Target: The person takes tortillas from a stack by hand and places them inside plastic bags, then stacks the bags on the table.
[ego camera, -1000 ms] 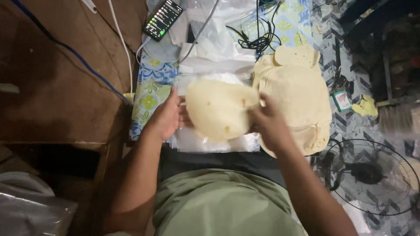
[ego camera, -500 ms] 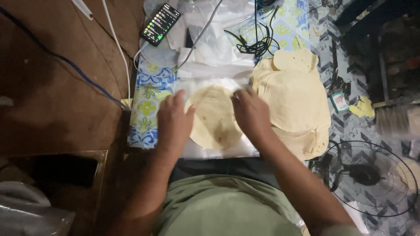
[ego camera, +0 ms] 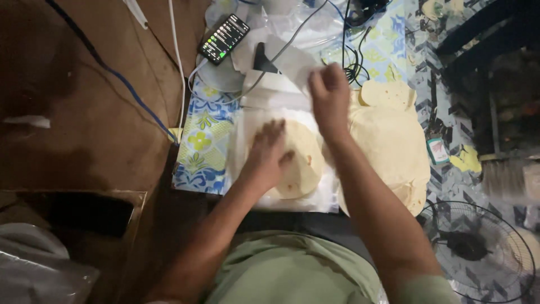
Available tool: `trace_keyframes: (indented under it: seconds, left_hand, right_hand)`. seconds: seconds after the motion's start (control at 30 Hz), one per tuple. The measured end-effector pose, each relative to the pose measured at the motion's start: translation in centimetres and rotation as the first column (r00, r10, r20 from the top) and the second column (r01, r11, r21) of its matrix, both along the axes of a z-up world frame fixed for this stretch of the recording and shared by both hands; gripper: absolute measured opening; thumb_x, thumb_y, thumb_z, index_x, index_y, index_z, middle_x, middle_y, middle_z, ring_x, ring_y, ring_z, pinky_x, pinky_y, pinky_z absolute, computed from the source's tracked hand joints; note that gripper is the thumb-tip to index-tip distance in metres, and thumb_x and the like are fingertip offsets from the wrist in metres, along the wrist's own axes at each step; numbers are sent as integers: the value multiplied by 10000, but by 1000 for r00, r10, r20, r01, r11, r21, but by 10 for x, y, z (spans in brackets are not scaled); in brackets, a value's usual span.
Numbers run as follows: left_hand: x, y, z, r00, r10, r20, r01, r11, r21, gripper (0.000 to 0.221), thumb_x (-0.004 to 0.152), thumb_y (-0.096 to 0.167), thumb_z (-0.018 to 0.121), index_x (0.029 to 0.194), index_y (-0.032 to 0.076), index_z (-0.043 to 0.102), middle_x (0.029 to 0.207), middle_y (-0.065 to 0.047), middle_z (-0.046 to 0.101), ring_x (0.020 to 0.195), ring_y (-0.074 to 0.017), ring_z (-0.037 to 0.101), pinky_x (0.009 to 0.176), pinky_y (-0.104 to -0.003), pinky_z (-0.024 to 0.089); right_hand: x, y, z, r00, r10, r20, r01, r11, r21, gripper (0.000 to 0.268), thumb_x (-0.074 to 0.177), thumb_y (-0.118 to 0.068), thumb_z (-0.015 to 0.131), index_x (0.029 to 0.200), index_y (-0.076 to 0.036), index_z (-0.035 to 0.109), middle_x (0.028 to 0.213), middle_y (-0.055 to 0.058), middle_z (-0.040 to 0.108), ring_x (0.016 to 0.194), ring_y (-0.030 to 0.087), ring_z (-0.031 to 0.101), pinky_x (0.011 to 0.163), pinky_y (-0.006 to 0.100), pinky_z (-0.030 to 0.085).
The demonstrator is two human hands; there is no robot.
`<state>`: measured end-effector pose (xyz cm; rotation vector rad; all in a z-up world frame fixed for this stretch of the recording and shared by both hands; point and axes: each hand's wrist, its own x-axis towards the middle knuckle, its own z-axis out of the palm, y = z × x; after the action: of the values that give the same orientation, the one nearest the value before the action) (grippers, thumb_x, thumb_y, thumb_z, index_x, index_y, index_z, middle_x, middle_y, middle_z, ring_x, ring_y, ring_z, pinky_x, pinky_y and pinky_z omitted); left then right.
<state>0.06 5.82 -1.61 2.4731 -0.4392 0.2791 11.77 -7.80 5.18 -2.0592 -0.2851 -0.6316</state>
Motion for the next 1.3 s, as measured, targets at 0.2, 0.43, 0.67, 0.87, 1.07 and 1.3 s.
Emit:
trace_keyframes:
  seconds: [0.2,0.43,0.67,0.87,1.07,1.3]
  left_hand:
    - [2,-7,50,947,109,303,10,931,-365,1064,712,345,953,1566,43,397,1612,-263,363,1488,-494,376,1249,-549,318]
    - [-19,18,91,965,-263,2,209,761,-615,347,781,150,862,1088,114,706,880,-86,775,856,-242,765,896,-429,591]
    - [-20,34,56,792,-213,-572,-373,573,-730,301,962,142,666,1261,126,697,988,-109,780,841,-126,723,836,-350,608]
    - [-35,29,63,903,114,-415,-384,648,-657,294,902,39,667,1194,76,680,970,-178,738,871,-238,710,815,-409,589]
    - [-46,14,69,914,215,-343,-397,645,-653,291,870,31,633,1153,87,676,905,-148,729,840,-243,717,828,-396,579]
    - [0,50,6,682,109,-723,-707,351,-614,317,1039,156,522,1333,59,451,961,-158,656,702,-248,706,518,-374,646]
  right_hand:
    - [-90,-24,82,941,111,-320,52,886,460,319,1001,-138,751,790,-120,514,658,-53,508,617,44,482,558,187,319]
    - [-101,-89,111,794,321,-516,-37,873,487,317,921,-156,816,747,-85,560,545,-22,493,434,39,458,390,180,319]
    - [-73,-112,58,711,355,-607,-9,867,497,192,986,-214,740,866,-112,631,576,-35,424,420,63,427,334,193,310]
    - [-104,-75,17,658,201,-725,228,865,447,641,1039,-515,561,1479,-146,274,894,146,595,715,246,702,547,314,595]
    - [-134,-43,-21,751,265,-605,1,915,403,770,930,-72,755,1535,-118,281,899,196,621,742,303,687,642,361,611]
    - [-126,-57,-11,732,151,-664,26,968,249,698,913,-153,767,1490,-236,383,974,196,678,780,293,707,583,348,575]
